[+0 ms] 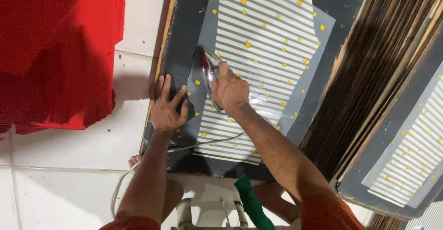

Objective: The person irons a striped shirt with yellow stars laid out on a flat board using an electric iron. They smooth the fabric with their hands and move the iron back and forth across the shirt's surface.

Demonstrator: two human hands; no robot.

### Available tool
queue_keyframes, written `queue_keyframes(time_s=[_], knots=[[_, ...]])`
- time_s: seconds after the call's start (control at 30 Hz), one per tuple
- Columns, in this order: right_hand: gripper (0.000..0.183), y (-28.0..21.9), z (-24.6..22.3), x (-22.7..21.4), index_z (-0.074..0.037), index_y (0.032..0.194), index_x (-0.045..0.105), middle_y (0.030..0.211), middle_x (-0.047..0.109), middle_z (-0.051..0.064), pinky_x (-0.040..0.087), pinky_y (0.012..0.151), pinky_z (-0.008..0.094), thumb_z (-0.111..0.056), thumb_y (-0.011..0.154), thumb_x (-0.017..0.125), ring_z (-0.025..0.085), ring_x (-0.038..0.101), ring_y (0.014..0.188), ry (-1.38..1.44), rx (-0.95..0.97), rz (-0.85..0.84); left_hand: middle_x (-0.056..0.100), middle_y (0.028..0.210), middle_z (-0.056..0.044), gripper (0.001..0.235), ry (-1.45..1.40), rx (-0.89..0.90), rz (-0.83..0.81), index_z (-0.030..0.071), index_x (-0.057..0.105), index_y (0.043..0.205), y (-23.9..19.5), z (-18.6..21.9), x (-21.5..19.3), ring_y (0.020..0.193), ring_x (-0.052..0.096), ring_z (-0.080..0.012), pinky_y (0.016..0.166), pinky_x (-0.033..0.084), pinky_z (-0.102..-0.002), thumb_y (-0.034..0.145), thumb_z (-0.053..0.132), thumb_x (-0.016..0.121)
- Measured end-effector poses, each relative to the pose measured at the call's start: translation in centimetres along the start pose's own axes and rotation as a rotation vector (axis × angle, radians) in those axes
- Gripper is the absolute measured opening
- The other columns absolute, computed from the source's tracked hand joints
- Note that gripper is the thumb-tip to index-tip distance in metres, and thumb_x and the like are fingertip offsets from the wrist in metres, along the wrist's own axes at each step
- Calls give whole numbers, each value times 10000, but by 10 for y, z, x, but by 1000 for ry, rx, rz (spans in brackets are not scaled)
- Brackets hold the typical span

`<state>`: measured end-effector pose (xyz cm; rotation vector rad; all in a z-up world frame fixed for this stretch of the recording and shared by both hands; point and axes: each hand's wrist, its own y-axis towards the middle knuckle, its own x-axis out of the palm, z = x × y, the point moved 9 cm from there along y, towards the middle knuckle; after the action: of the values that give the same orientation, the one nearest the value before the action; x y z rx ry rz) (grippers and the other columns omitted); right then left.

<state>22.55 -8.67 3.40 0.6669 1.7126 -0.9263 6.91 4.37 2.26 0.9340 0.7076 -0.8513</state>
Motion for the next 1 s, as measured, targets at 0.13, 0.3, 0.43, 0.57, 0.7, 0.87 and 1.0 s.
queue_keyframes(time_s=[0.13,0.3,0.43,0.57,0.7,0.87,1.0], knots=[[394,-24,59,-1,-176,1256,425,851,689,57,592,791,499,-469,993,449,342,758,805,-49,146,-91,527,1517,-202,391,8,0,-11,237,722,1240,-4,0,2,1401,487,-423,1122,306,-619,868,332,650],[423,-66,156,-2,-169,1252,441,775,701,49,603,735,456,-489,977,469,324,753,732,-119,305,16,539,1534,-197,366,6,26,-40,222,757,1217,-5,1,4,1429,475,-412,1150,274,-577,882,338,664],[491,-97,216,-14,-109,1284,503,691,700,37,602,622,413,-473,956,534,273,739,623,-288,364,112,501,1571,-226,395,48,35,-73,204,745,1259,-8,2,12,1445,449,-443,1149,246,-616,892,339,688],[495,-111,243,-24,-69,1319,507,657,677,89,590,566,449,-448,1001,528,300,721,575,-279,415,116,491,1582,-241,378,70,16,-79,166,771,1239,-7,1,13,1463,421,-454,1164,238,-618,902,330,728],[556,-115,243,-11,-4,1327,523,661,680,153,575,528,499,-447,992,540,355,705,546,-195,368,213,491,1584,-221,381,23,-10,-86,180,775,1248,-6,3,5,1469,419,-432,1180,206,-586,936,369,664],[473,-114,172,-6,-75,1234,541,682,709,111,594,563,479,-457,957,567,333,734,609,-58,283,196,513,1527,-176,324,-288,-95,-64,112,801,1202,6,-3,-9,1403,485,-380,1156,339,-495,887,144,730],[567,-108,103,33,-57,1356,525,824,754,126,609,577,459,-420,924,580,323,749,639,-28,212,212,594,1353,-152,460,-121,-132,-6,153,761,1208,-29,6,-19,1186,629,-398,1022,458,-502,755,230,779]])
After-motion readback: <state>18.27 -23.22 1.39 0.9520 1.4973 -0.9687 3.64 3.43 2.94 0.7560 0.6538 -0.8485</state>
